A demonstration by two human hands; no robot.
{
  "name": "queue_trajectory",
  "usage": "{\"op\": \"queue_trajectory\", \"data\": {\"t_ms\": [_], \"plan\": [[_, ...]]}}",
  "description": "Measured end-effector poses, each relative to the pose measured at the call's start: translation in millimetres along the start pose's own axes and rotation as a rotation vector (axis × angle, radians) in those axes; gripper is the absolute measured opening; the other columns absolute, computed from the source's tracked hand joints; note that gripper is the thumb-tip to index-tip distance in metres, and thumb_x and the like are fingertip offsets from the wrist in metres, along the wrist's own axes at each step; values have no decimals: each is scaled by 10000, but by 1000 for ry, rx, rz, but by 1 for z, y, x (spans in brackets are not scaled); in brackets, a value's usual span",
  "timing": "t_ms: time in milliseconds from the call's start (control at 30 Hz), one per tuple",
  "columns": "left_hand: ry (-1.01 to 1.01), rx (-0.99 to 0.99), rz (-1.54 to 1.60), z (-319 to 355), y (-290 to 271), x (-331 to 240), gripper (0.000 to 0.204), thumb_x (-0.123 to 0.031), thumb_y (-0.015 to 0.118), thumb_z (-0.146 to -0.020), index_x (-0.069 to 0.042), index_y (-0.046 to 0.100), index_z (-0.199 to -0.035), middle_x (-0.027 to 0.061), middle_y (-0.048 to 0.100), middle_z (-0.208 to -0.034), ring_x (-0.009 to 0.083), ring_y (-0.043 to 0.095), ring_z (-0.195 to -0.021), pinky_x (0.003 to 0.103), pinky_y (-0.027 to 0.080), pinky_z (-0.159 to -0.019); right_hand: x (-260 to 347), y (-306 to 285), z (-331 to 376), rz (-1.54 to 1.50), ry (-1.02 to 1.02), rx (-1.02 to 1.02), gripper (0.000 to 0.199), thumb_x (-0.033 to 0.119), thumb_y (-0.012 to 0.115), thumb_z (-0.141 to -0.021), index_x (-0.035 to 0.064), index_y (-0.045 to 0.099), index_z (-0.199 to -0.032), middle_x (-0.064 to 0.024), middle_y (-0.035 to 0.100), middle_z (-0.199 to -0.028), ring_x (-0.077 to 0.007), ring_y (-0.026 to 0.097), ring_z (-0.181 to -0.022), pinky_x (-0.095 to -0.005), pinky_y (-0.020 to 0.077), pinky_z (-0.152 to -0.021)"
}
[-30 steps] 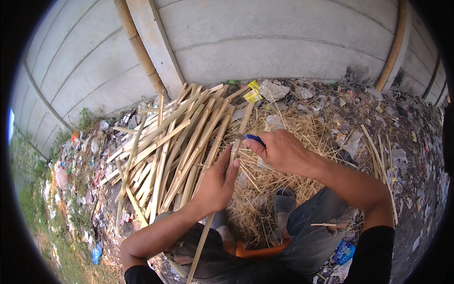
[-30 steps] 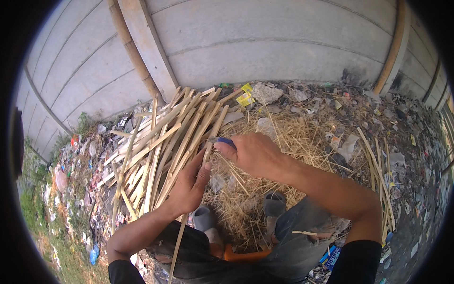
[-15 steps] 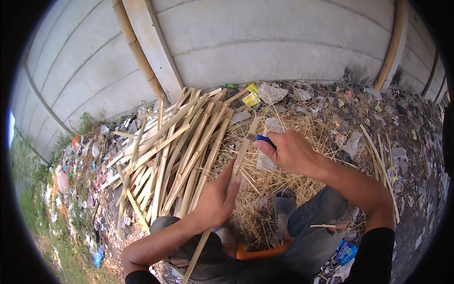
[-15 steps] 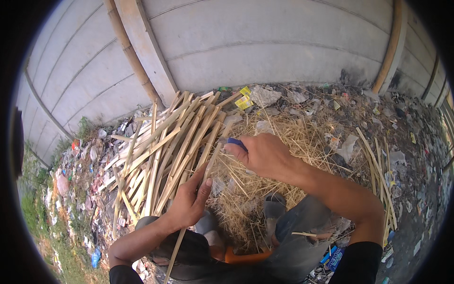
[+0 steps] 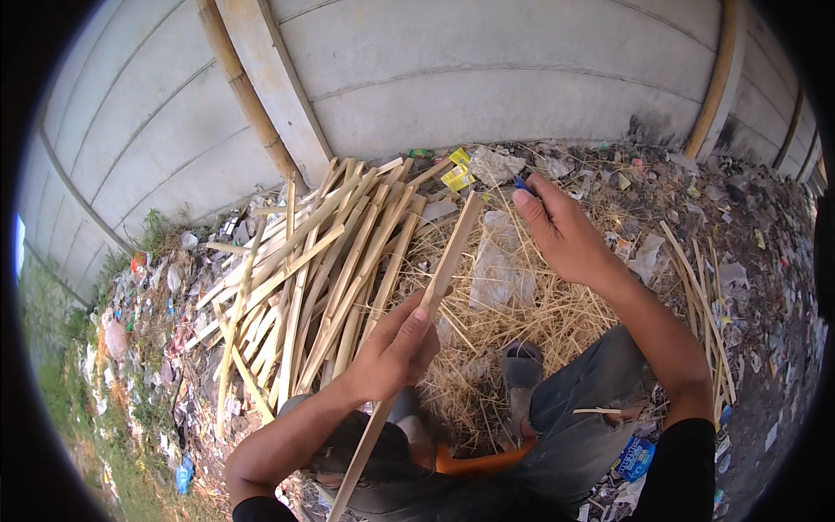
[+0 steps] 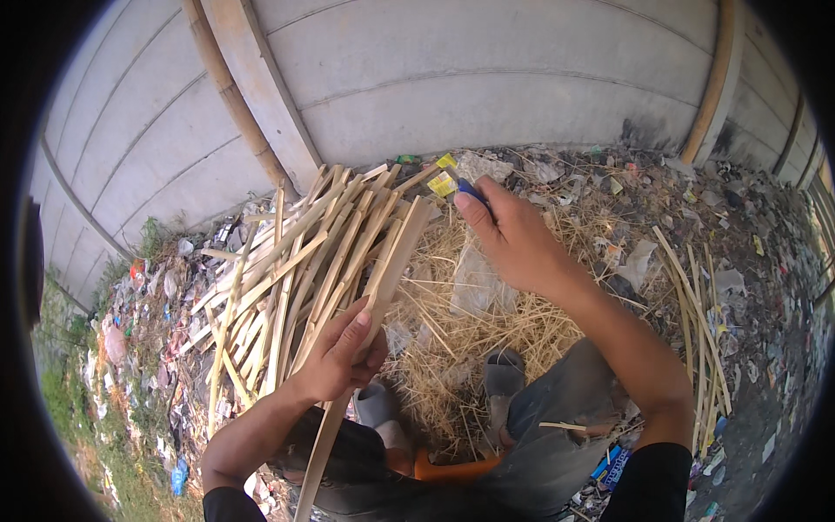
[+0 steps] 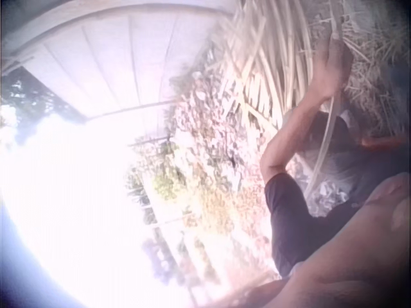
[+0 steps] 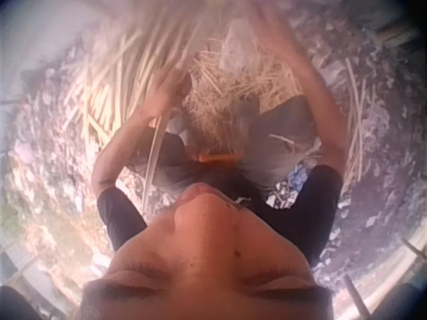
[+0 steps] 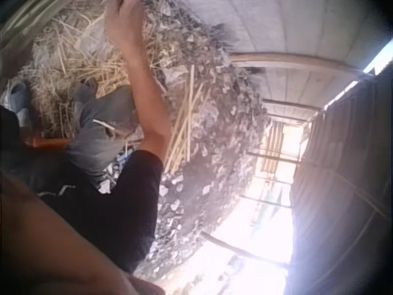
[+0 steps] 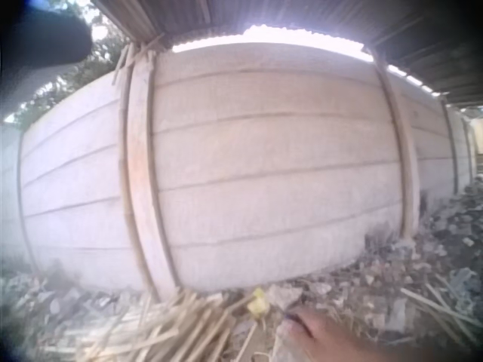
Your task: The person sits on the ground and uses a knife to split long bamboo poles into thin strips. They hold the bamboo with one hand and carefully guide the knife along the length of the pole to create uniform strips, which are then placed in a pile.
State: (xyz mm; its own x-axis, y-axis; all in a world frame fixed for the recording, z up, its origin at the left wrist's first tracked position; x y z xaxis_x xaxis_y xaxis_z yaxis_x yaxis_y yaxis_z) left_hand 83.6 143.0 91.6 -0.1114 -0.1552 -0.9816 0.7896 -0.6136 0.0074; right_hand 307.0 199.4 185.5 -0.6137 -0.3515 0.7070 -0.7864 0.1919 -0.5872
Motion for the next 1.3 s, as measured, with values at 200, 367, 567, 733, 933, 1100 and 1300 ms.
{"op": "queue_trajectory", "data": {"t_ms": [200,367,567,733,933,1100,1300], "plan": [[-23,83,107,-3,11,-9,534,-504,313,-1120,-119,405,-1480,32,475,-724,88,382,-502,228,315,-433,27,10,7,52,-256,-94,300,299,562,-1077,-1,573,-1084,-147,634,-731,-278,610,-630,-410,458,-610],[-70,138,155,-2,11,-4,562,-494,267,-1132,-160,344,-1577,-9,467,-710,66,377,-520,217,342,-459,32,5,4,-33,-129,-71,234,231,661,-1028,16,579,-1072,-138,649,-691,-221,605,-556,-378,428,-519],[-76,122,126,-5,11,-3,563,-502,265,-1128,-143,371,-1548,-7,480,-706,67,378,-499,218,340,-454,21,5,0,24,-125,-118,273,257,691,-1013,19,563,-975,-129,630,-659,-197,601,-540,-357,422,-497],[-68,128,128,-8,10,-5,571,-514,267,-1124,-136,375,-1539,-6,461,-670,68,368,-487,221,335,-451,28,20,6,-28,-149,-63,308,271,708,-1001,17,544,-939,-125,620,-652,-215,600,-537,-370,436,-507],[-71,94,110,-7,9,-5,574,-515,267,-1124,-132,377,-1537,-10,438,-648,69,348,-486,235,316,-449,17,18,1,34,-91,-56,323,285,709,-997,13,546,-936,-148,644,-684,-249,664,-586,-388,464,-531],[-60,65,108,-5,5,-9,577,-523,263,-1123,-134,380,-1532,-6,460,-656,71,359,-487,231,326,-450,26,27,0,-23,-151,-38,317,275,705,-1000,14,537,-935,-146,630,-668,-281,621,-545,-402,451,-519],[-77,42,95,-10,-3,-7,582,-529,267,-1121,-136,377,-1536,-2,461,-646,74,353,-479,233,307,-436,50,52,16,-81,-275,-7,316,275,685,-1016,8,539,-931,-136,605,-609,-258,603,-506,-388,436,-495]]}}
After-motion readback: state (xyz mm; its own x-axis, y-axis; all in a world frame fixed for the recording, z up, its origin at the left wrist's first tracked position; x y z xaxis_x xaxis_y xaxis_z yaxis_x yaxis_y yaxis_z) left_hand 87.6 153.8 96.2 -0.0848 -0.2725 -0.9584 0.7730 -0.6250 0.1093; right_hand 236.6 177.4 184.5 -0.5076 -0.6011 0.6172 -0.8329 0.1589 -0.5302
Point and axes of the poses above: each hand's wrist, its own z-axis away from the middle knuckle, its own y-axis out of the palm, x = y × z, the point moved 10 cm from there along -z, towards the middle knuckle
